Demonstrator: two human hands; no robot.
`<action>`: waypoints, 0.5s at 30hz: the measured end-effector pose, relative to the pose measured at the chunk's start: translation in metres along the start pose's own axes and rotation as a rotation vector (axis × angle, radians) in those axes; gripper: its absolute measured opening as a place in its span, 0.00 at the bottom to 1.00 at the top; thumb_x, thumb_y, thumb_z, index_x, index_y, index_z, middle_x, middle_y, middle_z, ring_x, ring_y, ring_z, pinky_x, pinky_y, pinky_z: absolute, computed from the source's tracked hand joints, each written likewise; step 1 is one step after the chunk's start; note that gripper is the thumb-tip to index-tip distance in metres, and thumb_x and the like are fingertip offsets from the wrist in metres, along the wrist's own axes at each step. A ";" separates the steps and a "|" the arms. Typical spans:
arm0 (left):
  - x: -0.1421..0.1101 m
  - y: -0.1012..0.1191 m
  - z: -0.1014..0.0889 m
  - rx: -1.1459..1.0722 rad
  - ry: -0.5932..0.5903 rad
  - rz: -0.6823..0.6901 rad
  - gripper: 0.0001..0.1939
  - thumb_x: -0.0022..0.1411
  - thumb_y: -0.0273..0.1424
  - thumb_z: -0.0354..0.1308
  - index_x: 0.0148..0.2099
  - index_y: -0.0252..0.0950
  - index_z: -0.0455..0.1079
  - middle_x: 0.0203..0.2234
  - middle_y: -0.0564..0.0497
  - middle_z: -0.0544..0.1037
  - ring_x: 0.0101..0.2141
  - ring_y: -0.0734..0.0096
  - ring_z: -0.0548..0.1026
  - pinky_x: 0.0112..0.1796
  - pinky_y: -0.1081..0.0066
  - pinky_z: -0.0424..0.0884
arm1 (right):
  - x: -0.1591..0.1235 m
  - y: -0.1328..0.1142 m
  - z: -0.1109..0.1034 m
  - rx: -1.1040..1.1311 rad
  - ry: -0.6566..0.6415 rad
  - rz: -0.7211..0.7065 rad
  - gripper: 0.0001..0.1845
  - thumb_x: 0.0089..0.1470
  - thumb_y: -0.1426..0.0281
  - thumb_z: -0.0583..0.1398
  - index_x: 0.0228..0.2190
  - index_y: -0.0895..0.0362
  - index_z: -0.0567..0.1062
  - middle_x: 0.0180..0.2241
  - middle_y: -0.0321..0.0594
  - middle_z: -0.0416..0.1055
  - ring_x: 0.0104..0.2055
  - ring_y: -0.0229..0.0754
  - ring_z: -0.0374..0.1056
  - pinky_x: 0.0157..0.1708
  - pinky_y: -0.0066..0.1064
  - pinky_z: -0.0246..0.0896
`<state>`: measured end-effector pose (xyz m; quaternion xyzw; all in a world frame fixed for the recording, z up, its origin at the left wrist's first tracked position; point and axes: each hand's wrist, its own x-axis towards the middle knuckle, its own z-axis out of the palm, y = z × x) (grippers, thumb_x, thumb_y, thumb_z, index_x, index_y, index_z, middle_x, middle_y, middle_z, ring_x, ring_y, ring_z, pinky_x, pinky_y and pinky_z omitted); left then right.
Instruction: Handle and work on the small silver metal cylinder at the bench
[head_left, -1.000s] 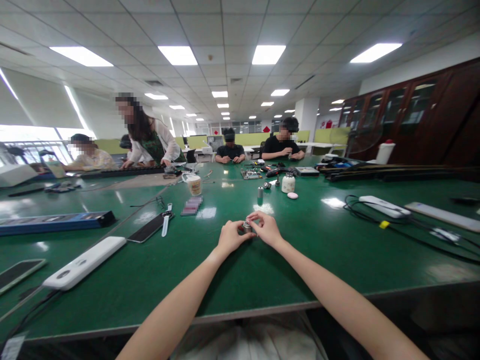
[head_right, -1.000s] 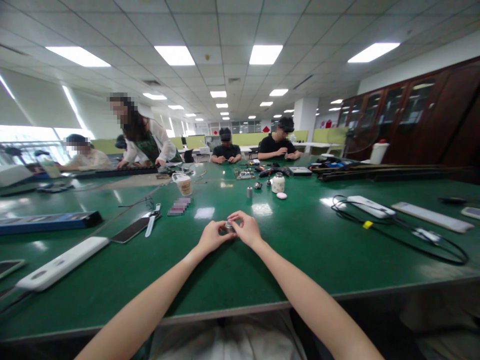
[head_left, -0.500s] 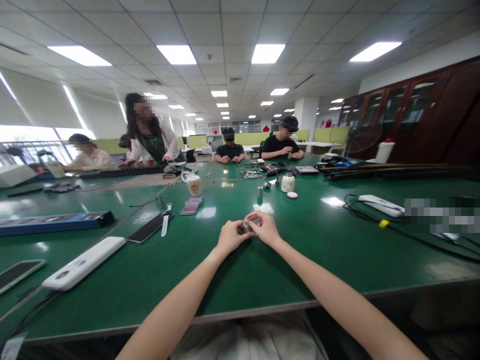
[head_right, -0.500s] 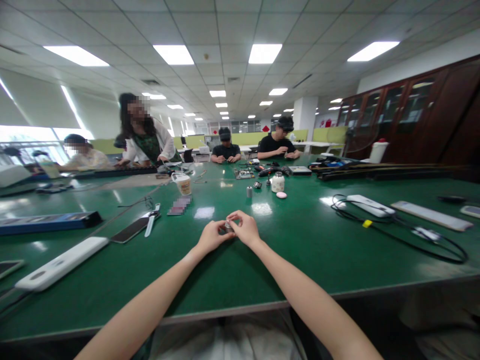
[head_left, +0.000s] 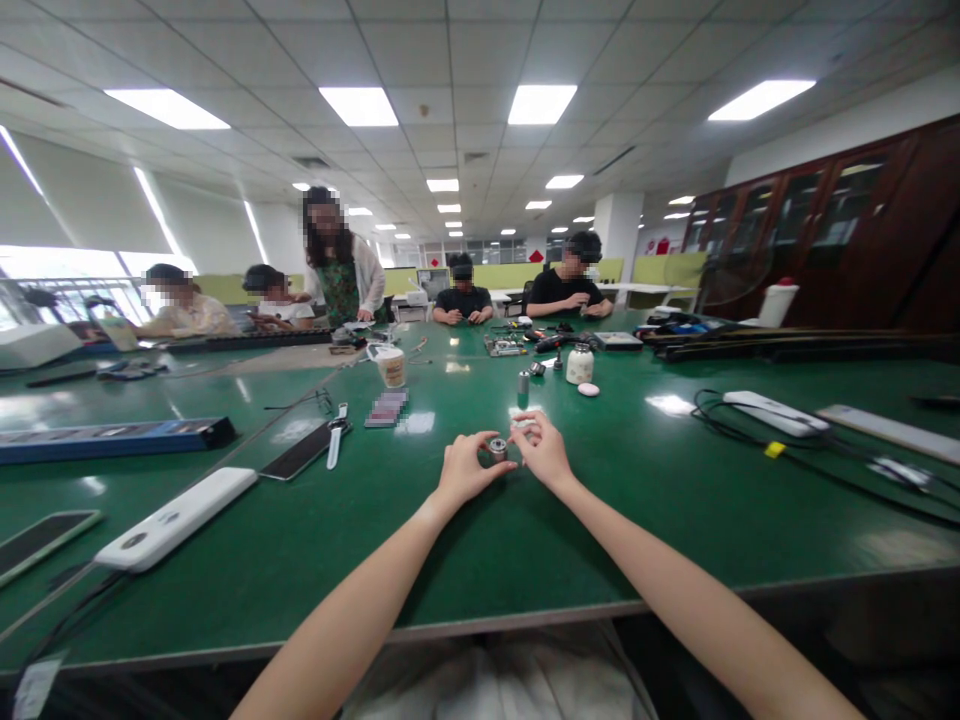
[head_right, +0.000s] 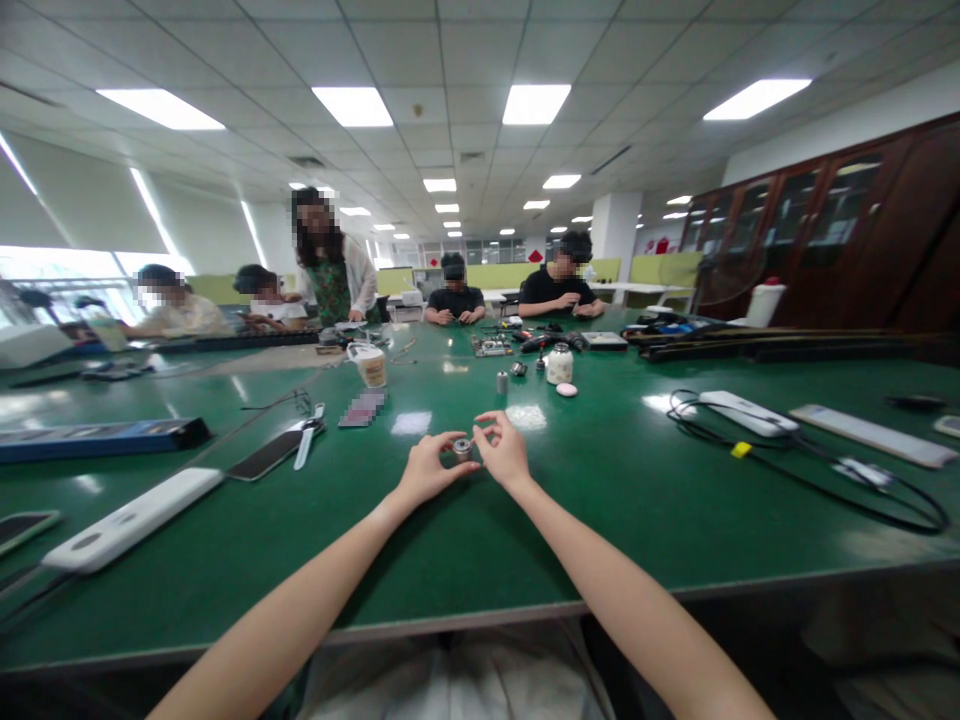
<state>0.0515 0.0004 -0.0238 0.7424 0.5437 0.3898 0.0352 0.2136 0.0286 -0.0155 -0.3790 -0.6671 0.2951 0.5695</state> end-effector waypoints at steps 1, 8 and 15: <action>0.001 0.001 -0.001 -0.014 0.042 0.009 0.27 0.49 0.47 0.65 0.50 0.42 0.72 0.37 0.50 0.79 0.40 0.60 0.73 0.41 0.65 0.66 | 0.001 0.002 0.000 0.013 0.004 0.015 0.14 0.52 0.60 0.58 0.38 0.55 0.68 0.25 0.35 0.74 0.14 0.33 0.62 0.12 0.23 0.56; 0.005 0.006 -0.003 -0.065 0.157 0.028 0.10 0.57 0.40 0.60 0.37 0.42 0.77 0.35 0.51 0.80 0.43 0.61 0.72 0.46 0.62 0.64 | 0.002 0.010 0.000 0.018 0.027 0.059 0.12 0.52 0.62 0.58 0.37 0.55 0.69 0.26 0.35 0.73 0.20 0.37 0.69 0.12 0.22 0.58; 0.009 0.004 0.003 -0.169 0.162 -0.032 0.09 0.58 0.38 0.60 0.36 0.41 0.78 0.34 0.51 0.81 0.41 0.64 0.73 0.47 0.63 0.65 | 0.001 0.011 0.000 -0.045 -0.013 0.016 0.10 0.52 0.64 0.57 0.37 0.55 0.69 0.27 0.36 0.72 0.19 0.36 0.69 0.11 0.22 0.58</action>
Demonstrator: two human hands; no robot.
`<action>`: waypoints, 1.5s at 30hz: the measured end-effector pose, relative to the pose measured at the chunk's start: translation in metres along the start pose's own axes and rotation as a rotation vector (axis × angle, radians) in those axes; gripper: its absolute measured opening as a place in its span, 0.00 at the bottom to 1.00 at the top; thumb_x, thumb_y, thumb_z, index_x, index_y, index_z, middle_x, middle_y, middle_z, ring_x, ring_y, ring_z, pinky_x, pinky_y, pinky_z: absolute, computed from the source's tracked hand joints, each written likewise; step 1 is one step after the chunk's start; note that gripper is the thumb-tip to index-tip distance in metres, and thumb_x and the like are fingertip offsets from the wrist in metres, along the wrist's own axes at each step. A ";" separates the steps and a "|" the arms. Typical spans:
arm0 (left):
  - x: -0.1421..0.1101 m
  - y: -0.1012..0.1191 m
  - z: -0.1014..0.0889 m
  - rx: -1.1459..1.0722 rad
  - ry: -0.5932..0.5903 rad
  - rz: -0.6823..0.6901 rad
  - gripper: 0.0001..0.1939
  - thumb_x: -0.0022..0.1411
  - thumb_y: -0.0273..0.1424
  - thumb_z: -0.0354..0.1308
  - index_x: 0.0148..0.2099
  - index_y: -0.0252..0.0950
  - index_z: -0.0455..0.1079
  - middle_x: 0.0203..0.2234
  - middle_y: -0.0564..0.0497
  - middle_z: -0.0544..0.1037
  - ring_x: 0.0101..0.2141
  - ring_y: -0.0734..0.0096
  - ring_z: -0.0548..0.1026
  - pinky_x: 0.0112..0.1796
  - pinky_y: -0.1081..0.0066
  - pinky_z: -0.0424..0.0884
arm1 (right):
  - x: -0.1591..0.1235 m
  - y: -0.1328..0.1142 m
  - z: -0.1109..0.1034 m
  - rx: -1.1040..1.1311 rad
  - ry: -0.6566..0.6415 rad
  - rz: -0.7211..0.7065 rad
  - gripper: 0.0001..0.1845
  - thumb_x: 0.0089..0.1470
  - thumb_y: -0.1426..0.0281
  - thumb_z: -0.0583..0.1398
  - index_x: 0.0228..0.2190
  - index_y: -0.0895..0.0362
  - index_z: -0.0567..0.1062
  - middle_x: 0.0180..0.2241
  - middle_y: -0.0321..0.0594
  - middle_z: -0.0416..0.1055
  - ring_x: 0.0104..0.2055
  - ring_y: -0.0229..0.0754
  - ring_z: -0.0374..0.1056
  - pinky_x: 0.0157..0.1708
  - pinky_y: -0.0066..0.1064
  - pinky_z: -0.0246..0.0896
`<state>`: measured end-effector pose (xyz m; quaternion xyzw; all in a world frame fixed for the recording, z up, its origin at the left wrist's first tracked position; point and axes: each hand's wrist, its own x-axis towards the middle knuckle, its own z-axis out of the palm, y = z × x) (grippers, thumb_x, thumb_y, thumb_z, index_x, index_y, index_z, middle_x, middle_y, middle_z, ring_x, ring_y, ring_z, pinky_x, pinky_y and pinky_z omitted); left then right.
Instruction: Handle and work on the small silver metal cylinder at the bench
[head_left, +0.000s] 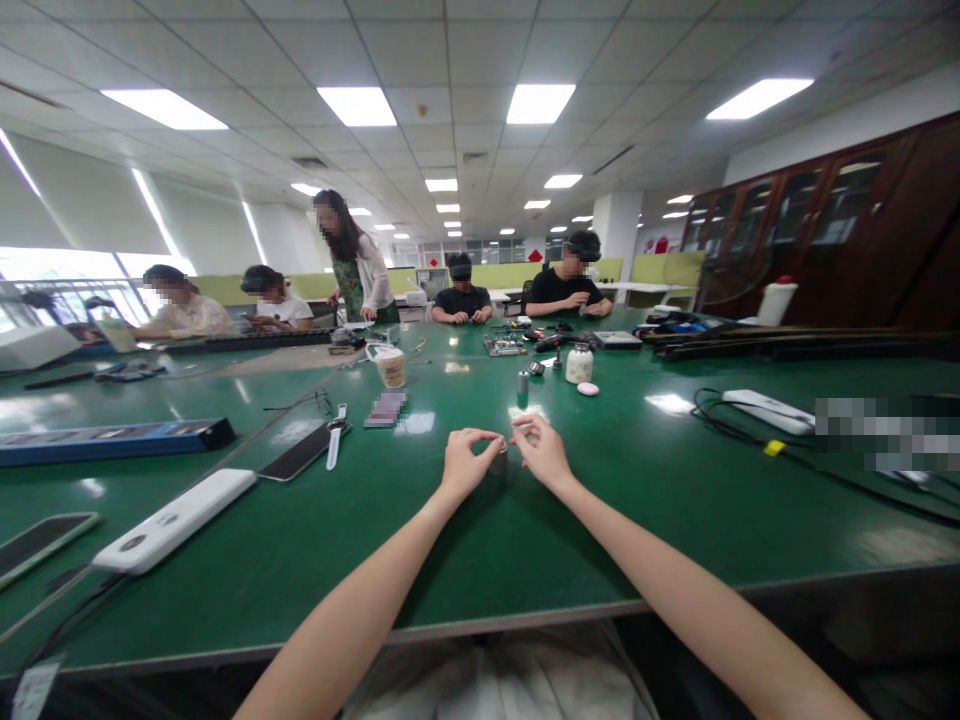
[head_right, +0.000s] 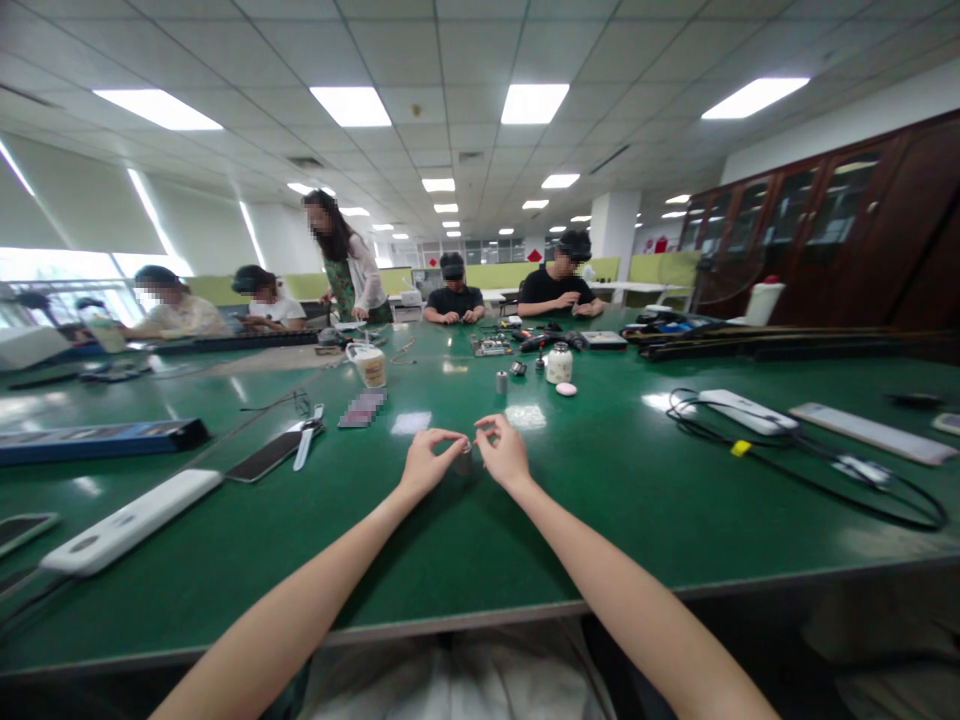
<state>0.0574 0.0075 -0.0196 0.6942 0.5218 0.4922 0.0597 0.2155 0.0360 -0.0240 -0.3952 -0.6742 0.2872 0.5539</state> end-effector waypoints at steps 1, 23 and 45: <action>0.002 -0.001 0.000 -0.013 0.006 0.007 0.09 0.59 0.38 0.60 0.36 0.41 0.78 0.34 0.51 0.81 0.41 0.64 0.74 0.47 0.63 0.65 | 0.000 0.000 0.000 -0.002 -0.002 0.001 0.10 0.52 0.65 0.57 0.37 0.55 0.69 0.27 0.35 0.72 0.19 0.36 0.69 0.11 0.22 0.58; 0.009 -0.039 -0.029 0.349 0.012 -0.122 0.09 0.57 0.41 0.61 0.36 0.46 0.79 0.38 0.48 0.79 0.46 0.53 0.68 0.46 0.56 0.62 | -0.001 0.001 -0.001 -0.047 -0.022 0.025 0.10 0.52 0.65 0.56 0.37 0.55 0.70 0.27 0.34 0.72 0.15 0.32 0.63 0.12 0.23 0.60; 0.001 0.005 -0.012 0.138 -0.087 0.097 0.12 0.63 0.40 0.55 0.42 0.43 0.78 0.37 0.50 0.80 0.44 0.61 0.70 0.47 0.62 0.63 | -0.003 -0.002 -0.002 -0.093 -0.020 -0.037 0.09 0.53 0.65 0.57 0.36 0.55 0.71 0.28 0.34 0.73 0.14 0.30 0.61 0.13 0.23 0.58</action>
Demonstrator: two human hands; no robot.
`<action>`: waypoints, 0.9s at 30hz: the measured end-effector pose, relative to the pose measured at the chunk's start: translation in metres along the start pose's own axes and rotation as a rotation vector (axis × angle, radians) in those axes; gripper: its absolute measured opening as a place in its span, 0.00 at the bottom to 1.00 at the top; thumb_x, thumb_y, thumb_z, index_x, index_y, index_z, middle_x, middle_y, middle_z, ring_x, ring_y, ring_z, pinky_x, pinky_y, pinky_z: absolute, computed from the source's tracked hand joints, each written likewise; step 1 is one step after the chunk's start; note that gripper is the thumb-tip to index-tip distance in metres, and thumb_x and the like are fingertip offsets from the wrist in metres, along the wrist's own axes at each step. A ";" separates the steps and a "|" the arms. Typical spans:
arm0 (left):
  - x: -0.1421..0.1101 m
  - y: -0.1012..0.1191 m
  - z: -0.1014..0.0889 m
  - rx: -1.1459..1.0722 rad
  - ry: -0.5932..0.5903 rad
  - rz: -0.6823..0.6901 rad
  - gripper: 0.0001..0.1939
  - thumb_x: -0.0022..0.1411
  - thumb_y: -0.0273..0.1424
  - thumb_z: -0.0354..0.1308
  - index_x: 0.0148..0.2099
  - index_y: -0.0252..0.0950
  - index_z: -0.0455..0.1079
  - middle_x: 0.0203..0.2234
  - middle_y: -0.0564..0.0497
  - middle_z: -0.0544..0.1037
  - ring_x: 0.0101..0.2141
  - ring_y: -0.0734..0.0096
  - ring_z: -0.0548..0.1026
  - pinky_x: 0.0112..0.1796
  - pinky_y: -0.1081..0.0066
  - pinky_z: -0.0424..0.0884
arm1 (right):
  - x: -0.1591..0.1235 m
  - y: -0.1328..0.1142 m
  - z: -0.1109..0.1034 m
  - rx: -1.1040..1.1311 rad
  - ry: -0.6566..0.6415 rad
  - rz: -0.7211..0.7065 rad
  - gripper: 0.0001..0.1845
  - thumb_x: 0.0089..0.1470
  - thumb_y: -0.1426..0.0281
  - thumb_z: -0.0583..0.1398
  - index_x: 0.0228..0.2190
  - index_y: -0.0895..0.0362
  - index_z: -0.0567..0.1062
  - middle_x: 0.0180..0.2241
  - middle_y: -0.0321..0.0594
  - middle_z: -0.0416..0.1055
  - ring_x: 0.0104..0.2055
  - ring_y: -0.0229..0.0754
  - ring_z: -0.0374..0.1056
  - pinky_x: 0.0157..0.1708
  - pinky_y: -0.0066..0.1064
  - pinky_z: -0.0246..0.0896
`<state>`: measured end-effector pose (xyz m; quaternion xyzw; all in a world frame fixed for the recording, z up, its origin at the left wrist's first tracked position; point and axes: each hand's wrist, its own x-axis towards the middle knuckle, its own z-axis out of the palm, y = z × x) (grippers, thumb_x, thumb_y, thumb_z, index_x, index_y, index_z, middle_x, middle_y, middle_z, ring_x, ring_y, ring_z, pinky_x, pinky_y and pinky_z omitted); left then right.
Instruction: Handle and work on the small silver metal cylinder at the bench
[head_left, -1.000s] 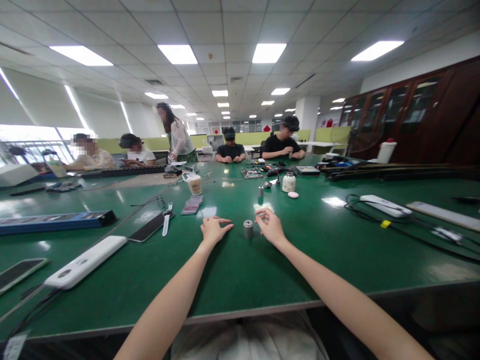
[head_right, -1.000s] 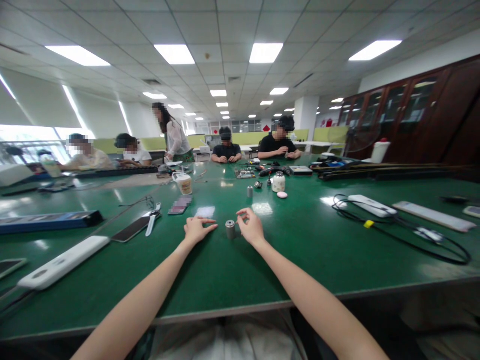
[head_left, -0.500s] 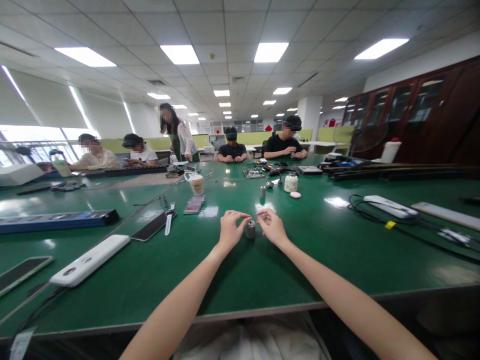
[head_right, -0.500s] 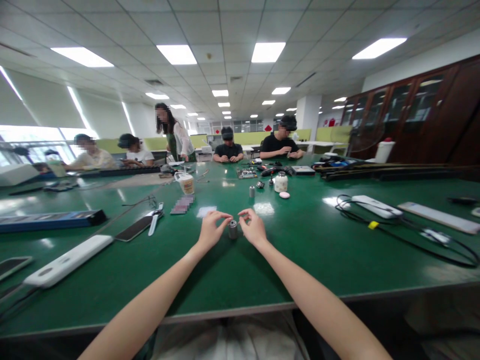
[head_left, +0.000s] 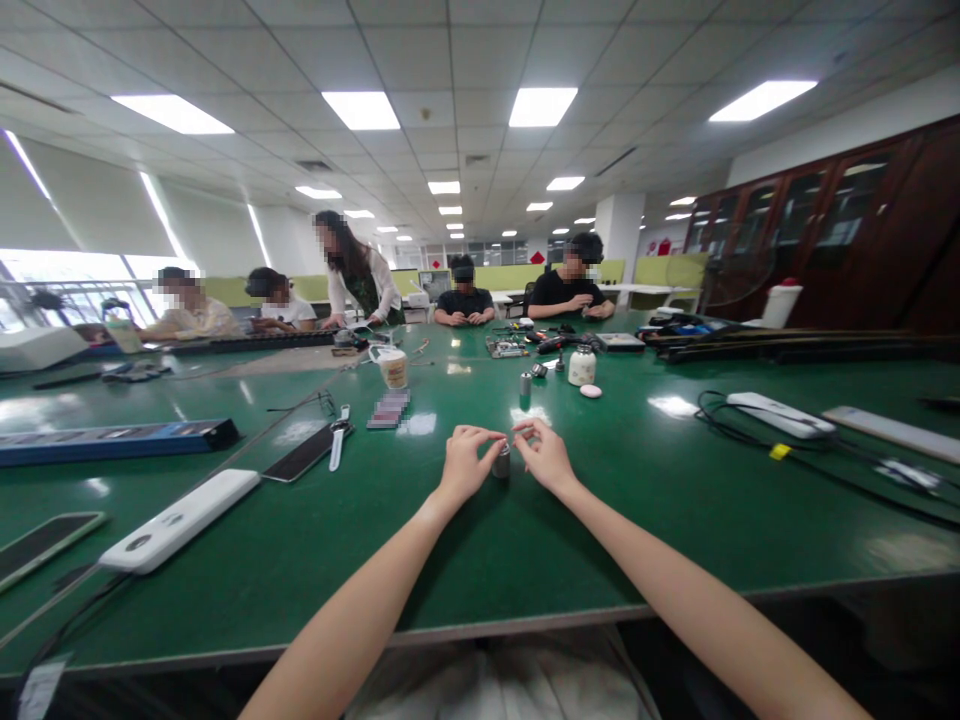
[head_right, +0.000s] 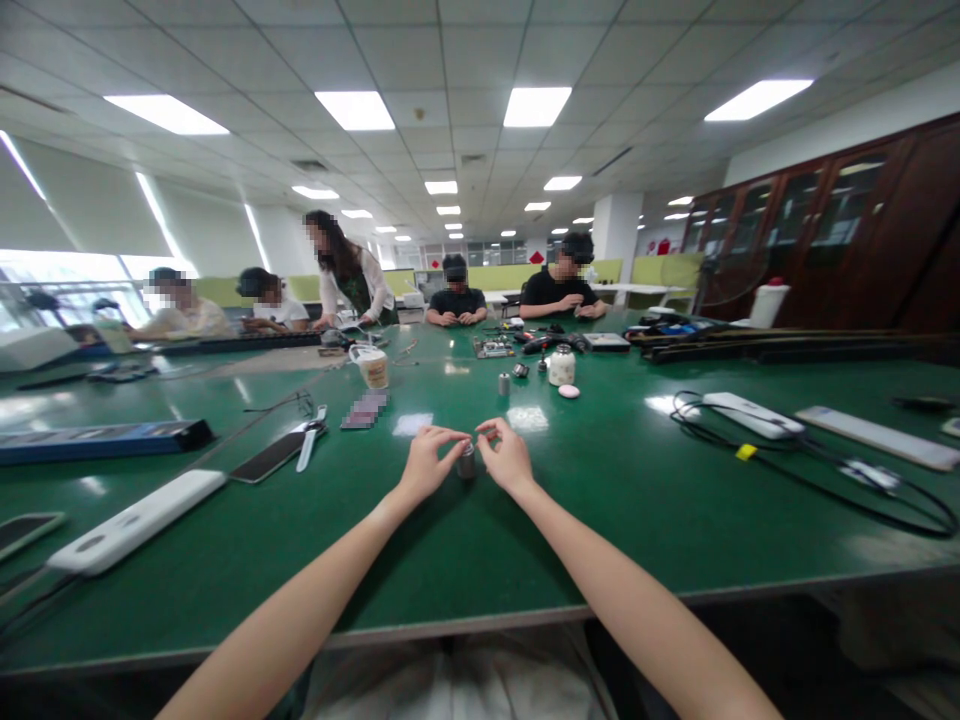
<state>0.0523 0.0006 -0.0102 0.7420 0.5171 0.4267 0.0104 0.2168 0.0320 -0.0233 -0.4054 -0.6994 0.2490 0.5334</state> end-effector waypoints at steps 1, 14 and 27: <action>0.000 -0.001 0.001 -0.002 -0.009 -0.003 0.12 0.63 0.40 0.55 0.42 0.44 0.78 0.38 0.50 0.80 0.44 0.62 0.70 0.46 0.63 0.63 | 0.000 -0.001 0.000 0.004 0.000 -0.002 0.10 0.52 0.65 0.57 0.36 0.55 0.71 0.29 0.34 0.73 0.14 0.30 0.61 0.13 0.23 0.57; -0.009 -0.009 0.007 0.033 -0.166 -0.068 0.24 0.52 0.42 0.64 0.51 0.42 0.73 0.40 0.49 0.80 0.43 0.59 0.73 0.46 0.63 0.67 | -0.006 -0.009 0.003 0.173 -0.191 -0.009 0.14 0.53 0.62 0.59 0.41 0.55 0.69 0.41 0.40 0.74 0.15 0.27 0.64 0.15 0.22 0.63; -0.009 -0.010 0.006 0.020 -0.193 -0.083 0.23 0.52 0.48 0.62 0.45 0.41 0.75 0.35 0.49 0.81 0.39 0.61 0.77 0.42 0.66 0.69 | 0.001 -0.014 -0.003 0.179 -0.025 0.039 0.16 0.49 0.61 0.61 0.38 0.56 0.69 0.33 0.38 0.75 0.15 0.30 0.63 0.13 0.23 0.60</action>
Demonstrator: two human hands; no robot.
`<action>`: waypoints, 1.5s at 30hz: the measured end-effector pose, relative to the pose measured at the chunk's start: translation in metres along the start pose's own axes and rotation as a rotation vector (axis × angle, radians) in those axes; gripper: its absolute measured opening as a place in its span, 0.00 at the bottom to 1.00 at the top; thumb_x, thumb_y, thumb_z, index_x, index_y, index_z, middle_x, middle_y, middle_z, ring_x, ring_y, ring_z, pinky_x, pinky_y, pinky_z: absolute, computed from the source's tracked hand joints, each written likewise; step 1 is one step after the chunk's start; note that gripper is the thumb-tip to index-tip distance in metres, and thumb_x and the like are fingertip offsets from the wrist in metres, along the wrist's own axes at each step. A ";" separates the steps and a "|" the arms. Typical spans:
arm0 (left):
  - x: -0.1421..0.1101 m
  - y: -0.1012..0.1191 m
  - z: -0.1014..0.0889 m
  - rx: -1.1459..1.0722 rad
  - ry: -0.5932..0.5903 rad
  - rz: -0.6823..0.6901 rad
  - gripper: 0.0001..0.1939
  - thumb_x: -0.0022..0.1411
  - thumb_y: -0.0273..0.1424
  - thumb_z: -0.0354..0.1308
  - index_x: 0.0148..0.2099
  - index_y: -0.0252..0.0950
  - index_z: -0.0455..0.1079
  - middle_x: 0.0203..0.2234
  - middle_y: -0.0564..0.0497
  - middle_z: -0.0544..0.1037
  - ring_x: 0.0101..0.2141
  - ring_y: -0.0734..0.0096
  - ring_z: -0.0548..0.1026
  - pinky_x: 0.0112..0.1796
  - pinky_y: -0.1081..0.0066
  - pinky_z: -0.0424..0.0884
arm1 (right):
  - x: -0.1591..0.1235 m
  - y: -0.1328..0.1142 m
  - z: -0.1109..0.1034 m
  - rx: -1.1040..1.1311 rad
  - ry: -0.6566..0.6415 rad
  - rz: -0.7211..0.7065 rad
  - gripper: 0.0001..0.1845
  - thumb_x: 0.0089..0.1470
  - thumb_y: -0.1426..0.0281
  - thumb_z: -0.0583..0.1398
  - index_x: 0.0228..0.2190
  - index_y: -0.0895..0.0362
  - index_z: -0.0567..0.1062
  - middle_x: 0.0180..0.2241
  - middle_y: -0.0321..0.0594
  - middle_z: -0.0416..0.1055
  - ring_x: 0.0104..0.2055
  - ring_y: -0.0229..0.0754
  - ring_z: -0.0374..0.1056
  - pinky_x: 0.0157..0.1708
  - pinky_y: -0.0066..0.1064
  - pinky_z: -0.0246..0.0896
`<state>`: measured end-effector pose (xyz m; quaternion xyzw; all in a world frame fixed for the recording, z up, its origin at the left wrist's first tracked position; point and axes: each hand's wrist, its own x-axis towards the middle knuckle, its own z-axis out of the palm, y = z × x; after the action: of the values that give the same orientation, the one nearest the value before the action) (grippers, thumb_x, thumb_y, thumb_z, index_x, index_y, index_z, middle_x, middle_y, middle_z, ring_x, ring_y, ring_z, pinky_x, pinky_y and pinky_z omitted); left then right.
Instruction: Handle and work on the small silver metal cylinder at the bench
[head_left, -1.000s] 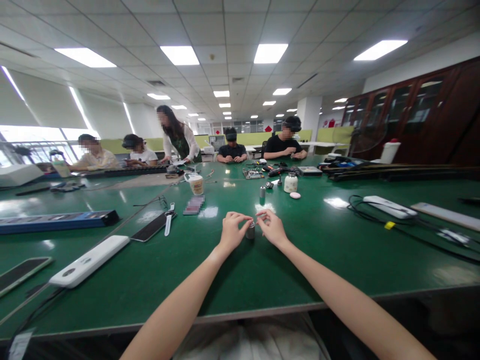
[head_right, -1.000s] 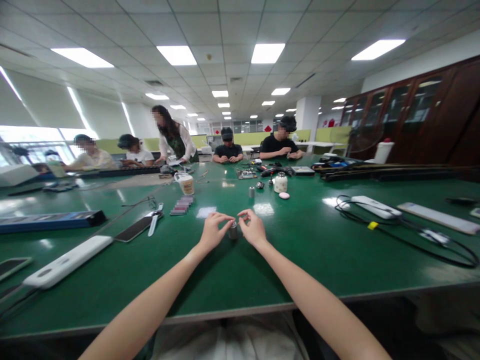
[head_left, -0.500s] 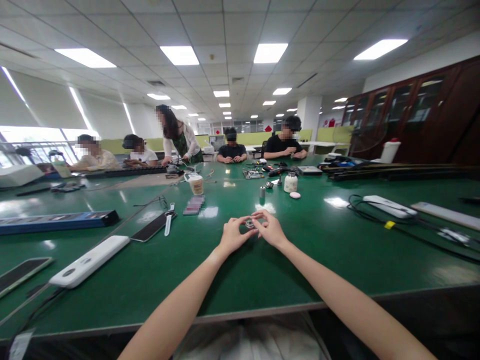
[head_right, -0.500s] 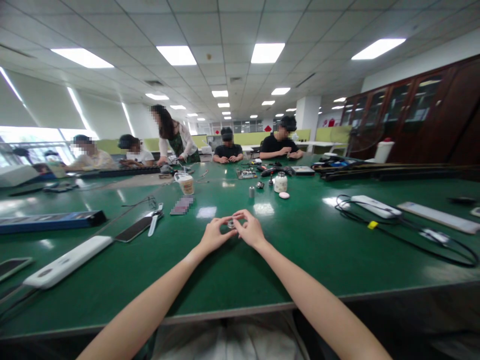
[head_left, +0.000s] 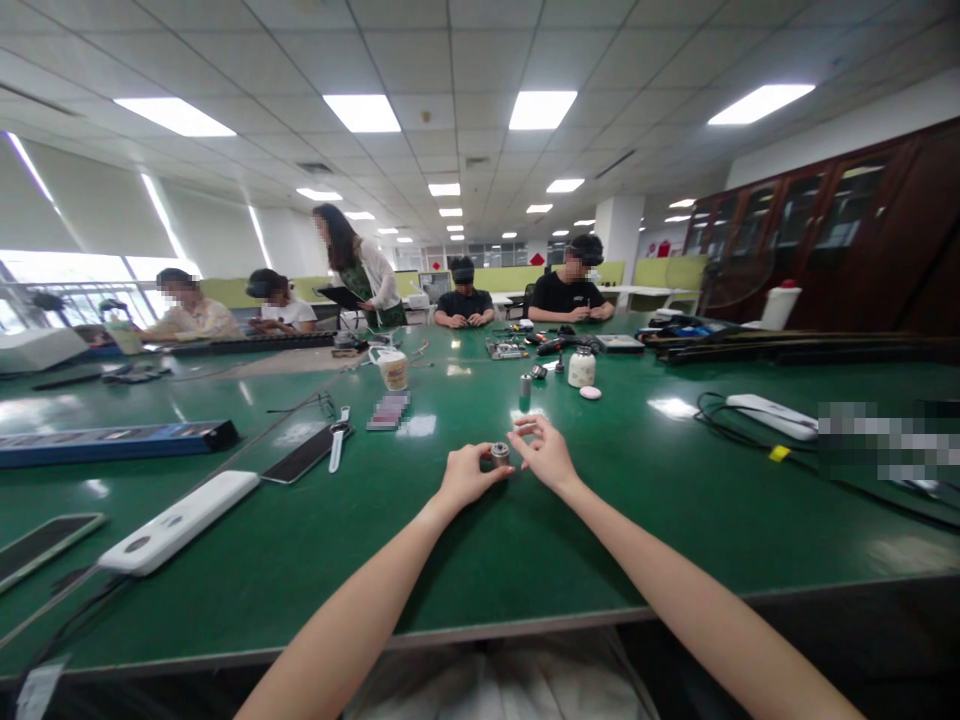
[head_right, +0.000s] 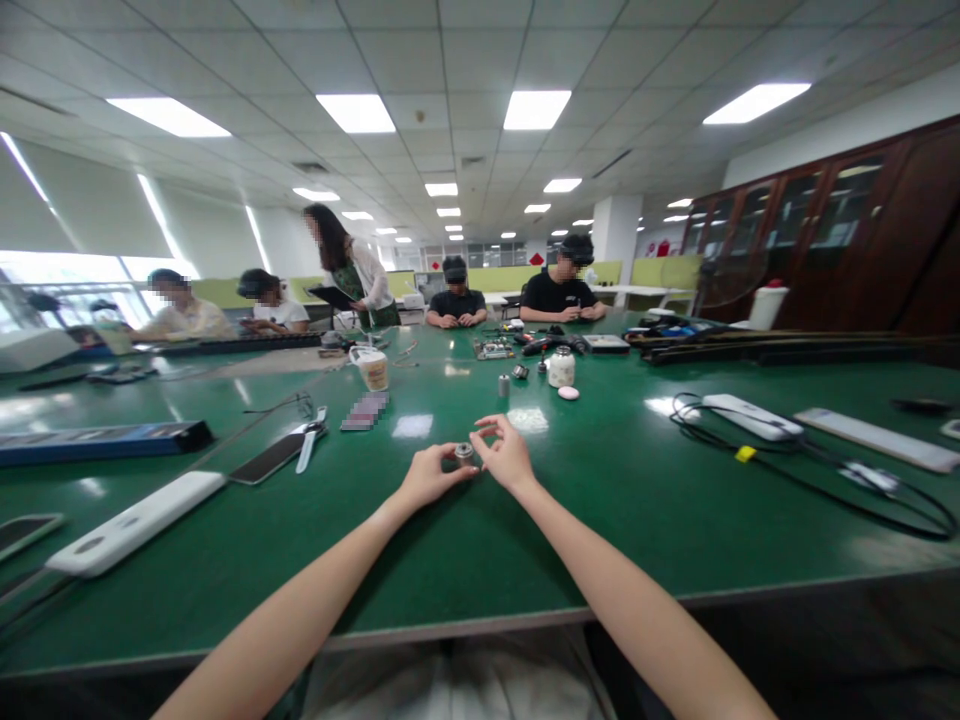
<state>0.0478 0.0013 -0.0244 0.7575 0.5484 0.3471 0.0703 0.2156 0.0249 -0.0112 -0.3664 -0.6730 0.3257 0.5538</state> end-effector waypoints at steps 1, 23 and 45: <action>0.000 0.000 0.000 0.003 -0.004 -0.002 0.22 0.52 0.48 0.62 0.45 0.41 0.75 0.35 0.49 0.81 0.39 0.61 0.77 0.41 0.66 0.69 | 0.000 0.000 0.001 -0.020 -0.022 -0.017 0.17 0.48 0.61 0.62 0.38 0.56 0.69 0.35 0.39 0.75 0.14 0.30 0.63 0.13 0.23 0.60; 0.000 -0.003 0.002 -0.012 0.008 0.000 0.24 0.51 0.50 0.62 0.45 0.41 0.75 0.36 0.49 0.81 0.38 0.61 0.77 0.41 0.67 0.70 | 0.028 0.054 -0.032 -0.243 -0.104 0.131 0.11 0.44 0.71 0.65 0.34 0.56 0.74 0.29 0.37 0.78 0.12 0.30 0.63 0.12 0.22 0.59; 0.001 -0.001 0.002 -0.042 -0.017 -0.014 0.24 0.50 0.49 0.63 0.45 0.40 0.75 0.34 0.49 0.80 0.37 0.61 0.76 0.39 0.67 0.69 | 0.011 0.006 0.006 -0.025 -0.134 -0.072 0.09 0.48 0.65 0.63 0.32 0.57 0.75 0.30 0.39 0.77 0.14 0.29 0.55 0.11 0.22 0.52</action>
<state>0.0481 0.0031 -0.0260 0.7550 0.5458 0.3514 0.0933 0.2093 0.0369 -0.0116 -0.3263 -0.7254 0.3208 0.5142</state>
